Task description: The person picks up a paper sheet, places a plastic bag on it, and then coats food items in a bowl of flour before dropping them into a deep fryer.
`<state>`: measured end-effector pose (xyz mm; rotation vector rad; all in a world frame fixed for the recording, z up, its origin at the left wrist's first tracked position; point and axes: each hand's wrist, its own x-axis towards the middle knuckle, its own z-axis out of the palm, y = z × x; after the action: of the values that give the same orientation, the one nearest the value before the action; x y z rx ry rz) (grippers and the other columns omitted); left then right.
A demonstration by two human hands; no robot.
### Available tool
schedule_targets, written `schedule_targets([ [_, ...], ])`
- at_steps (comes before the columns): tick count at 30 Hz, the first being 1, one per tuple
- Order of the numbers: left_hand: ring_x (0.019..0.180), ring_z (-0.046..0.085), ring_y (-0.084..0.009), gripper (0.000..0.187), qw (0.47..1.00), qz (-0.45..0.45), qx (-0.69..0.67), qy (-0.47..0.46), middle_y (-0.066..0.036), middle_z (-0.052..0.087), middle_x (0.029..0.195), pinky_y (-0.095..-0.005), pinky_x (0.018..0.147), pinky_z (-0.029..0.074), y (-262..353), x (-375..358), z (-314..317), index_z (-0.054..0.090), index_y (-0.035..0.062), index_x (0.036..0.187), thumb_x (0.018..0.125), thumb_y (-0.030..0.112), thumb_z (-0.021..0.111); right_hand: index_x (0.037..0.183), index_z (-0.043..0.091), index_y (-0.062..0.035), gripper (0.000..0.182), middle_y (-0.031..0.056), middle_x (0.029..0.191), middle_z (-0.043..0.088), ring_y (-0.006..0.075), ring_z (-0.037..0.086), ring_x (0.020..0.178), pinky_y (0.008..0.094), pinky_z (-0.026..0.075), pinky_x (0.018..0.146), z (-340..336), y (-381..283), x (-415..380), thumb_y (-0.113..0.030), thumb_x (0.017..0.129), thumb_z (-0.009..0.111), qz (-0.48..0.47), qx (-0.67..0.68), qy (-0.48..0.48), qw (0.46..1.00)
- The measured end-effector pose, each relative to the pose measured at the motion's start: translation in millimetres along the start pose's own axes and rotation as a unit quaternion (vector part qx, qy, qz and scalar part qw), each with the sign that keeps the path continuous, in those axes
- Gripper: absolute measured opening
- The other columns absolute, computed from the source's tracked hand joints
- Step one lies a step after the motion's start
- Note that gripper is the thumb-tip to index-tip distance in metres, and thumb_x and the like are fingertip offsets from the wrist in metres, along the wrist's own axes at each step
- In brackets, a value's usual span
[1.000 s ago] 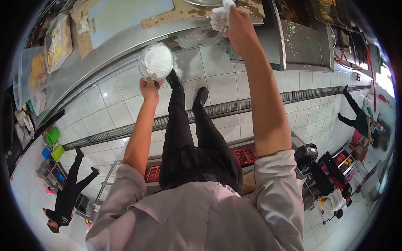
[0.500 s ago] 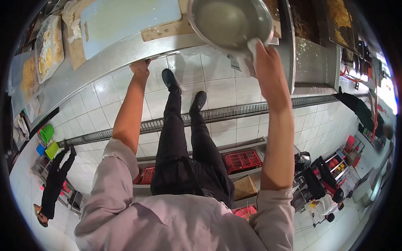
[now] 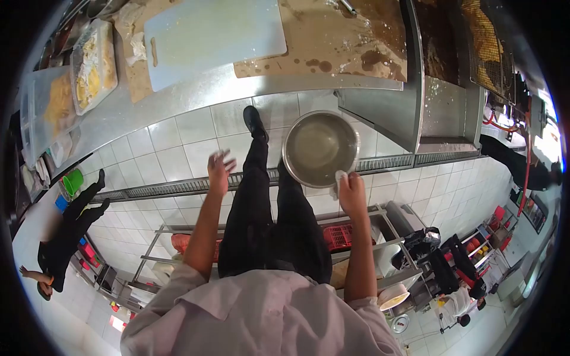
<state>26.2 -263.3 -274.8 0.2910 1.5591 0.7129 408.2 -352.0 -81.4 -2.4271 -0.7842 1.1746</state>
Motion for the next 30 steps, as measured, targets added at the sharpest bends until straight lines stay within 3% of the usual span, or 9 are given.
schedule_targets([
  [2,0.090,0.073,-0.0236,0.024,1.000,-0.003,0.019,0.017,-0.014,0.069,0.128,-0.0342,0.072,0.062,-2,-31,-25,0.049,0.0085,0.127,0.109,0.022,0.057,0.080,0.060,0.0089,0.036,0.0239,0.068,0.061,0.0315,0.065,0.064,0.0439,0.049,0.063,33,13,23,-0.020,0.102,0.056,-0.053,-0.020,-0.032,0.998],
  [5,0.089,0.072,-0.0219,0.024,0.997,0.035,0.066,0.019,-0.015,0.068,0.127,-0.0358,0.077,0.062,21,-72,-51,0.050,0.0091,0.131,0.110,0.020,0.054,0.079,0.061,0.0035,0.038,0.0126,0.062,0.058,0.0216,0.062,0.063,0.0411,0.047,0.059,90,18,59,-0.024,0.104,0.053,-0.071,0.030,-0.045,0.996],
  [12,0.081,0.064,-0.0103,0.017,0.955,0.201,0.211,-0.061,-0.009,0.071,0.113,-0.0269,0.073,0.056,150,-104,-57,0.056,0.0046,0.124,0.110,0.011,0.048,0.076,0.064,0.0103,0.053,0.0304,0.071,0.064,0.0447,0.068,0.072,0.0546,0.050,0.069,197,-15,140,-0.033,0.104,0.051,-0.134,0.071,-0.014,0.988],
  [15,0.077,0.068,-0.0148,0.016,0.907,0.237,0.344,-0.055,-0.010,0.074,0.103,-0.0300,0.068,0.057,233,-111,-25,0.058,0.0020,0.120,0.107,0.008,0.050,0.080,0.067,0.0104,0.054,0.0315,0.073,0.065,0.0480,0.068,0.076,0.0547,0.051,0.072,240,-3,191,-0.035,0.105,0.051,-0.141,-0.004,0.022,0.990],
  [19,0.075,0.071,-0.0240,0.016,0.830,0.353,0.431,-0.018,-0.015,0.073,0.100,-0.0335,0.064,0.055,325,-96,14,0.061,0.0006,0.117,0.104,0.009,0.057,0.110,0.068,0.0095,0.046,0.0304,0.094,0.072,0.0436,0.071,0.089,0.0496,0.053,0.079,270,-1,241,-0.034,0.106,0.053,-0.106,0.079,0.053,0.990],
  [22,0.083,0.071,-0.0333,0.028,0.779,0.427,0.457,0.051,-0.019,0.068,0.112,-0.0389,0.073,0.058,376,-57,48,0.059,0.0014,0.126,0.100,0.011,0.063,0.130,0.063,0.0027,0.038,0.0230,0.121,0.070,0.0322,0.068,0.113,0.0441,0.055,0.093,260,-28,246,-0.026,0.106,0.057,-0.222,0.122,0.055,0.966],
  [25,0.086,0.068,-0.0331,0.044,0.565,0.640,0.508,0.114,-0.018,0.066,0.114,-0.0394,0.076,0.056,404,-1,79,0.053,0.0049,0.142,0.101,0.015,0.067,0.131,0.064,0.0003,0.036,0.0211,0.125,0.070,0.0306,0.067,0.117,0.0432,0.055,0.096,264,-46,265,-0.024,0.105,0.059,-0.325,0.166,0.075,0.928],
  [28,0.101,0.069,-0.0406,0.059,0.545,0.615,0.562,0.093,-0.022,0.066,0.115,-0.0482,0.087,0.057,416,38,91,0.047,0.0068,0.150,0.096,0.012,0.070,0.130,0.065,-0.0007,0.035,0.0209,0.124,0.070,0.0311,0.067,0.117,0.0432,0.055,0.096,270,-49,282,-0.023,0.103,0.060,-0.293,0.170,0.065,0.939],
  [30,0.098,0.068,-0.0409,0.067,0.635,0.559,0.526,0.086,-0.022,0.067,0.112,-0.0481,0.087,0.057,422,58,91,0.041,0.0071,0.155,0.095,0.011,0.071,0.129,0.066,-0.0014,0.035,0.0207,0.124,0.070,0.0315,0.067,0.117,0.0432,0.055,0.097,273,-42,287,-0.023,0.102,0.060,-0.257,0.171,0.056,0.950],
])
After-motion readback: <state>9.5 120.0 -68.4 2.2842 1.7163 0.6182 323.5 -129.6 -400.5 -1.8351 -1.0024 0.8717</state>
